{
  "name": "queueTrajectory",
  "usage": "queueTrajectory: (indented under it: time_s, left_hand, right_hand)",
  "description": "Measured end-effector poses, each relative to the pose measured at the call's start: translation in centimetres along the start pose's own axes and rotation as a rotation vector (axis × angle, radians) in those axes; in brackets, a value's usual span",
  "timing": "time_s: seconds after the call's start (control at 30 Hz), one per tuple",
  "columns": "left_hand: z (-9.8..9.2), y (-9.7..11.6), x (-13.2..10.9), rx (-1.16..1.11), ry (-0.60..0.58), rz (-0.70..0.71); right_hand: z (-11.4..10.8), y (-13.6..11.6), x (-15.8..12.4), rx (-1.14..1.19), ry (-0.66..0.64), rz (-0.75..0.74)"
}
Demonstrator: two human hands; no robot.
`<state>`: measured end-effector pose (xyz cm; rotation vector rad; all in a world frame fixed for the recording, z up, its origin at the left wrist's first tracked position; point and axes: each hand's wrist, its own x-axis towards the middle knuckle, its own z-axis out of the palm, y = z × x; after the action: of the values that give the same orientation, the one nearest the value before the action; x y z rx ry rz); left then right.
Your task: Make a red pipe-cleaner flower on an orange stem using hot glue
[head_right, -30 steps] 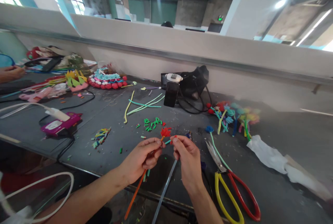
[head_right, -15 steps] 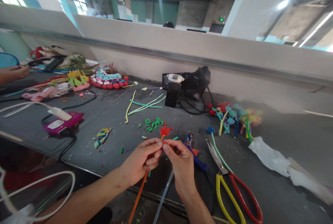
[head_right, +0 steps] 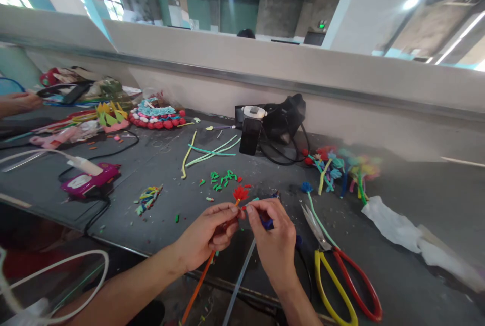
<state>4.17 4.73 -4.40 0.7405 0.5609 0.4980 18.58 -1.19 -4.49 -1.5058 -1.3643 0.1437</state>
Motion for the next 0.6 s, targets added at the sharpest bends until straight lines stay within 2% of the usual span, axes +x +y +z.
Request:
queueTrajectory:
  time_s: [0.1,0.3,0.6]
  left_hand:
    - [0.06,-0.02,0.0,0.038,0.013,-0.006]
    - [0.16,-0.2,0.16,0.089,0.099,0.052]
    - [0.12,-0.5,0.06,0.129,0.089,0.055]
  right_hand:
    - [-0.27,-0.03,0.16,-0.036,0.02,-0.014]
    - [0.05,-0.07,-0.05,-0.064,0.027,-0.139]
    - [0.39,0.34,-0.27,-0.103,0.055,-0.197]
